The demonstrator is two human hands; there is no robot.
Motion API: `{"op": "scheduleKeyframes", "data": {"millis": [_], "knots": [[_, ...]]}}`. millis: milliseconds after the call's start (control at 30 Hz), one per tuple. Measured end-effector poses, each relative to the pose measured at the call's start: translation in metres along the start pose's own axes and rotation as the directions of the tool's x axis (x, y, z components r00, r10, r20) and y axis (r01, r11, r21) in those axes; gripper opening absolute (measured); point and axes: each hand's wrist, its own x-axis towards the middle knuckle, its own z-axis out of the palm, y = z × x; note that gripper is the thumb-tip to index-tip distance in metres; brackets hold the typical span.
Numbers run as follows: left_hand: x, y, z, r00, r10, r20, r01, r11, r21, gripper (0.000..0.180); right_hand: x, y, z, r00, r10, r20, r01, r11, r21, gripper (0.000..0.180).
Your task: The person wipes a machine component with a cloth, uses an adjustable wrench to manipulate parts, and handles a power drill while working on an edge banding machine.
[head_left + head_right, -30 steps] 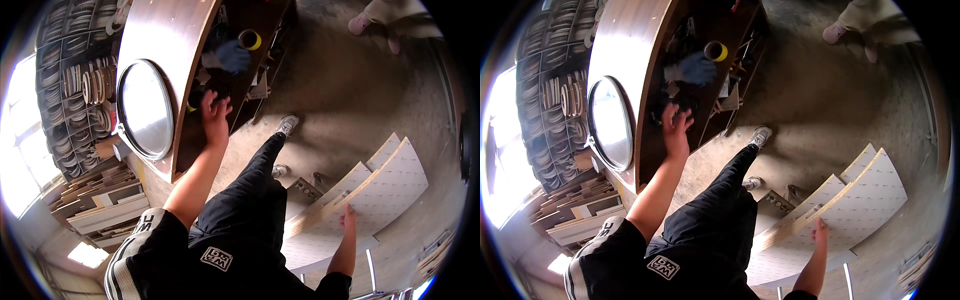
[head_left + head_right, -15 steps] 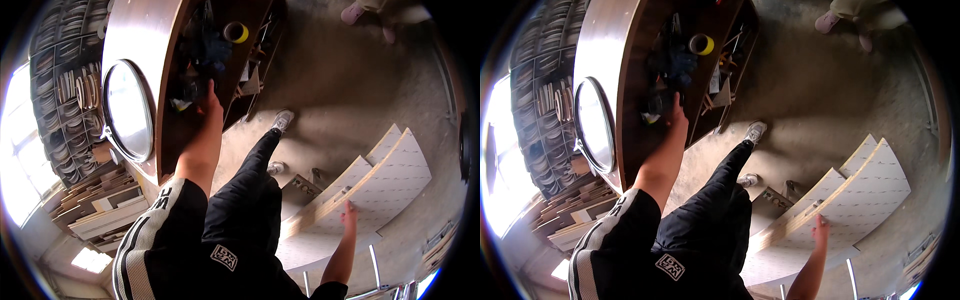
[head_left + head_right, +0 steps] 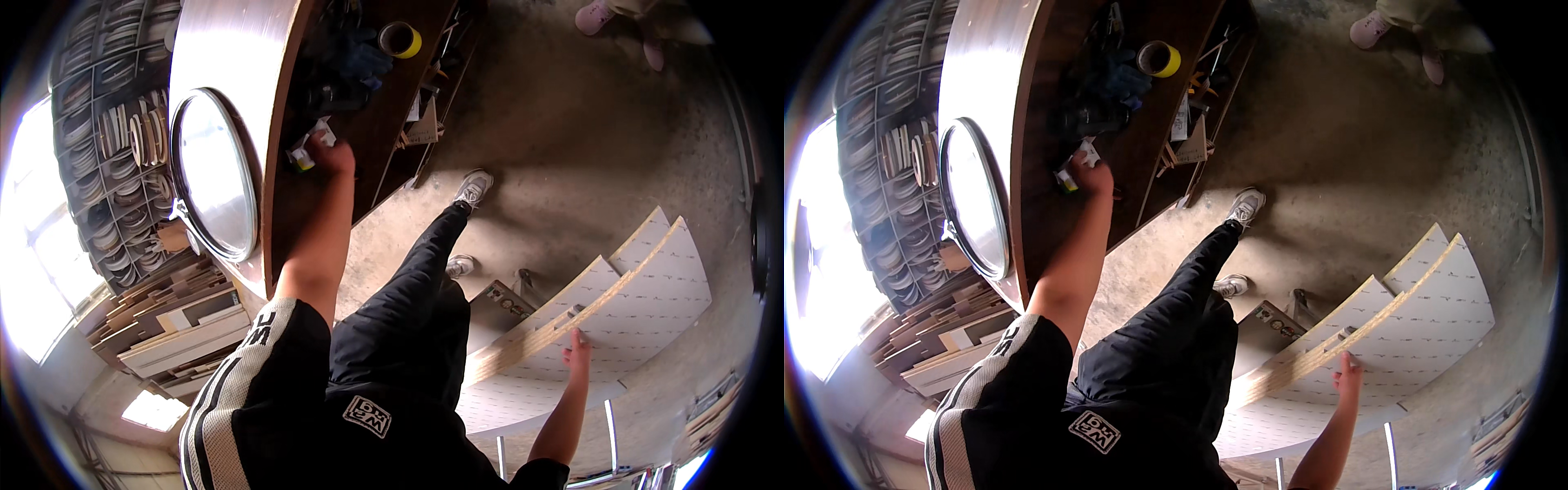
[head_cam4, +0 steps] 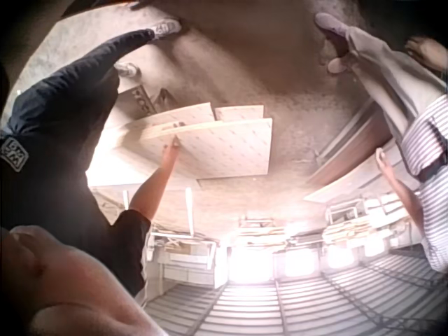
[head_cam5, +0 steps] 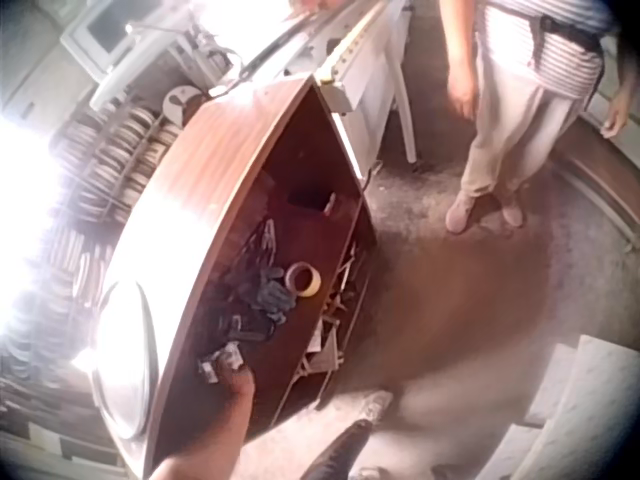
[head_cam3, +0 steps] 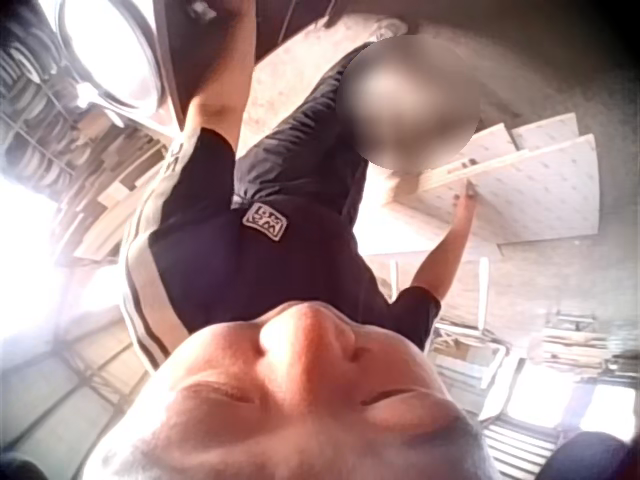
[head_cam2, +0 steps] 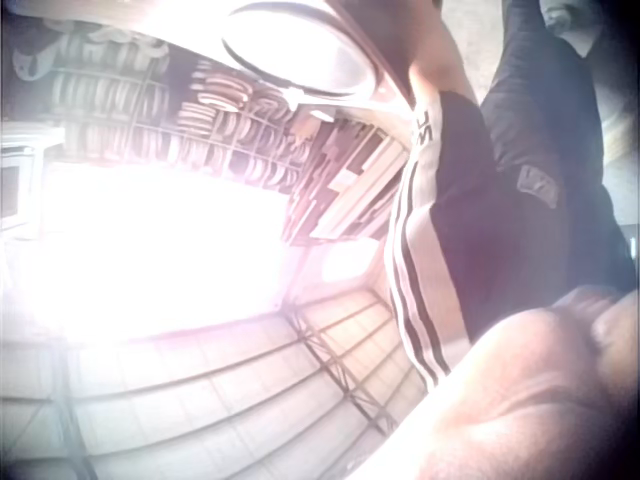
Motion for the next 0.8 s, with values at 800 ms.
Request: {"op": "scheduleKeyframes", "data": {"millis": [800], "knots": [[0.033,-0.012,-0.103,0.977,0.034,0.21,-0.042,0.999,0.033,0.022,0.0,-0.01,0.009,0.987,-0.149,-0.064,0.151,0.988,0.017,0.074]]}}
